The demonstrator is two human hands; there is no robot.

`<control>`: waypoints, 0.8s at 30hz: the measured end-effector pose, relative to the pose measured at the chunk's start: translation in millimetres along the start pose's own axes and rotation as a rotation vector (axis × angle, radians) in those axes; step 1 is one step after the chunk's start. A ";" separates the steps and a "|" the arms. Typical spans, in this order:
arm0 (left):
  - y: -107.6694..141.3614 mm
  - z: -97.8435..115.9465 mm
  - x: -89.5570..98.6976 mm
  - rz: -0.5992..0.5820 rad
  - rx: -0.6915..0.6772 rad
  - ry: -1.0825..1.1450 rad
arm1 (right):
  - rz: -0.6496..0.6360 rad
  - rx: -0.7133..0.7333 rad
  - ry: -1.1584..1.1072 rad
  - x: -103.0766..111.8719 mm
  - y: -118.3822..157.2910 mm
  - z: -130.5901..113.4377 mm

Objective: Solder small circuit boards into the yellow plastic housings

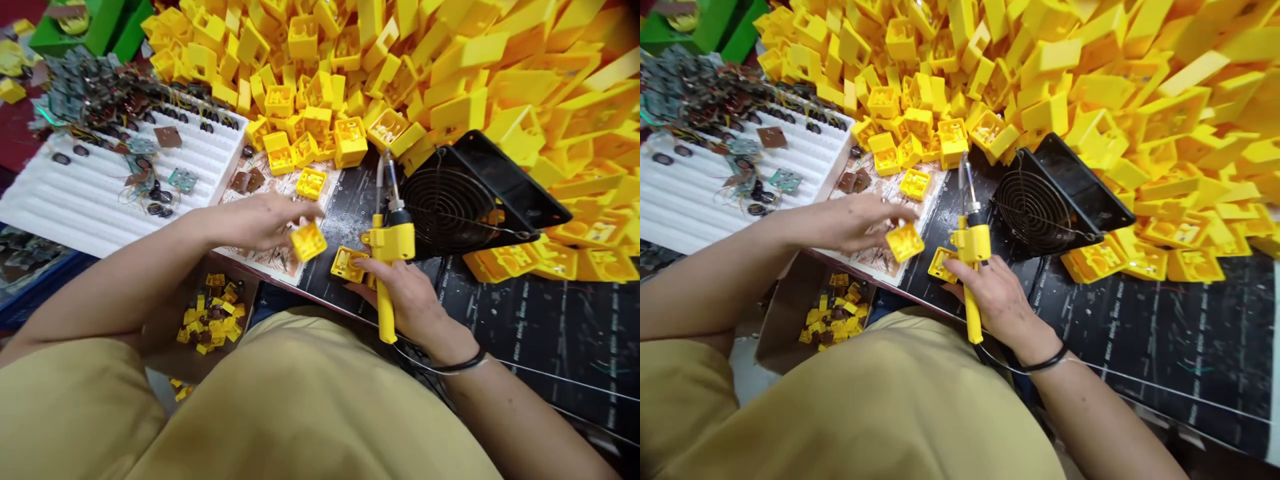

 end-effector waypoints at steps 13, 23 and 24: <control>3.2 50.8 -41.5 0.184 0.317 -0.218 | -0.019 0.007 -0.004 -1.7 4.4 6.6; 9.1 2.8 -2.2 0.219 0.273 -0.036 | 0.022 0.021 0.003 5.8 4.8 11.9; 12.5 -14.0 6.6 0.240 0.421 -0.139 | 0.044 0.021 0.009 7.4 4.1 11.3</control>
Point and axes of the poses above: each hand's wrist, its own y-axis away from the middle knuckle, its own x-axis out of the back of the hand, z = x × y, the point moved 5 cm from there along -y, towards the middle knuckle, and after that the axes turned 8 degrees about -z, right-handed, at the moved point
